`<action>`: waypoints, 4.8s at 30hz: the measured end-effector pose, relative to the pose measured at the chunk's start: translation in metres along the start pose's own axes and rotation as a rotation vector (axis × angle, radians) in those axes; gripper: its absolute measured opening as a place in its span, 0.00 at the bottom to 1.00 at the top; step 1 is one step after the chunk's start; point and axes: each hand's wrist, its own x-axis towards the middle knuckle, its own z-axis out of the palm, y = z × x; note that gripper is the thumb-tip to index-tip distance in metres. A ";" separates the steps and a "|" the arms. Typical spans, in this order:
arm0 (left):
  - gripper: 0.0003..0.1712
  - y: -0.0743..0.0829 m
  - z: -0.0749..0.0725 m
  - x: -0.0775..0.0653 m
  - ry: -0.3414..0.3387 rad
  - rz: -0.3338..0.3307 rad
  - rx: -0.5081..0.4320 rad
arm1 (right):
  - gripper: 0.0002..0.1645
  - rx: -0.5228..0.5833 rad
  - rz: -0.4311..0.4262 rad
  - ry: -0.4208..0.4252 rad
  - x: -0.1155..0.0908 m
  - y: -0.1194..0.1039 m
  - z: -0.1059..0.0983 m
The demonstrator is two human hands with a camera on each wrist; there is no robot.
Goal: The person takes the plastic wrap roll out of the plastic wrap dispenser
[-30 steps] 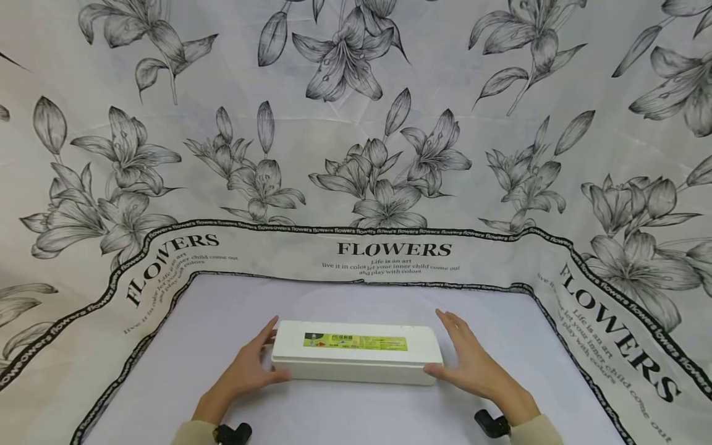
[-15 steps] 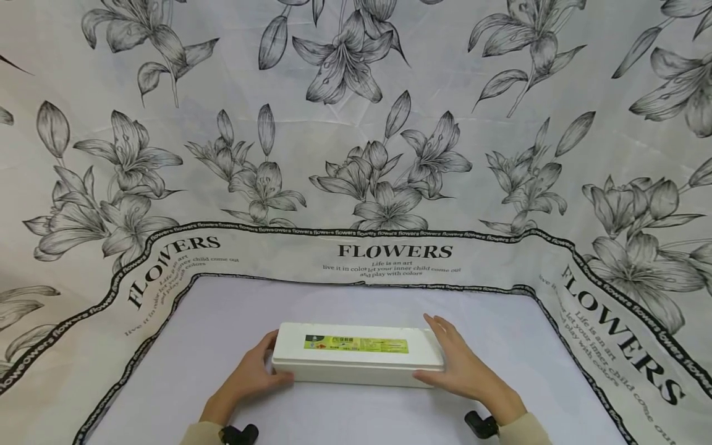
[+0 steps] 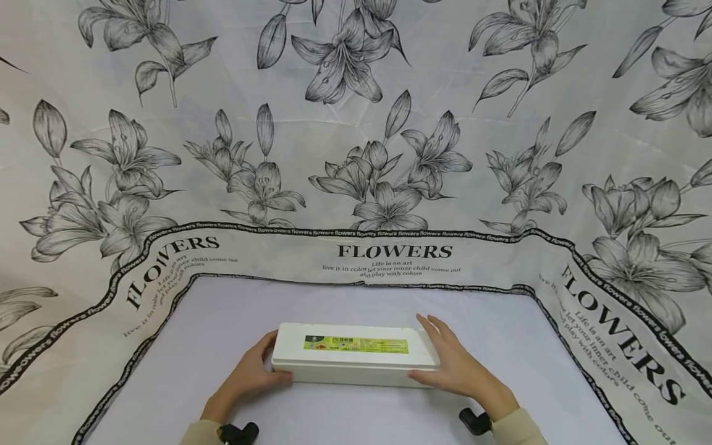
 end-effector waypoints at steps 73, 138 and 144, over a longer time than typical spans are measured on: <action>0.59 -0.007 0.002 0.001 -0.079 -0.028 -0.332 | 0.61 0.080 -0.067 -0.091 0.019 0.002 0.002; 0.55 -0.003 0.002 -0.009 -0.088 0.026 -0.314 | 0.52 0.094 -0.098 0.160 0.007 0.019 -0.011; 0.55 -0.005 0.003 -0.009 -0.096 0.075 -0.292 | 0.53 0.119 -0.071 0.187 0.002 0.026 -0.013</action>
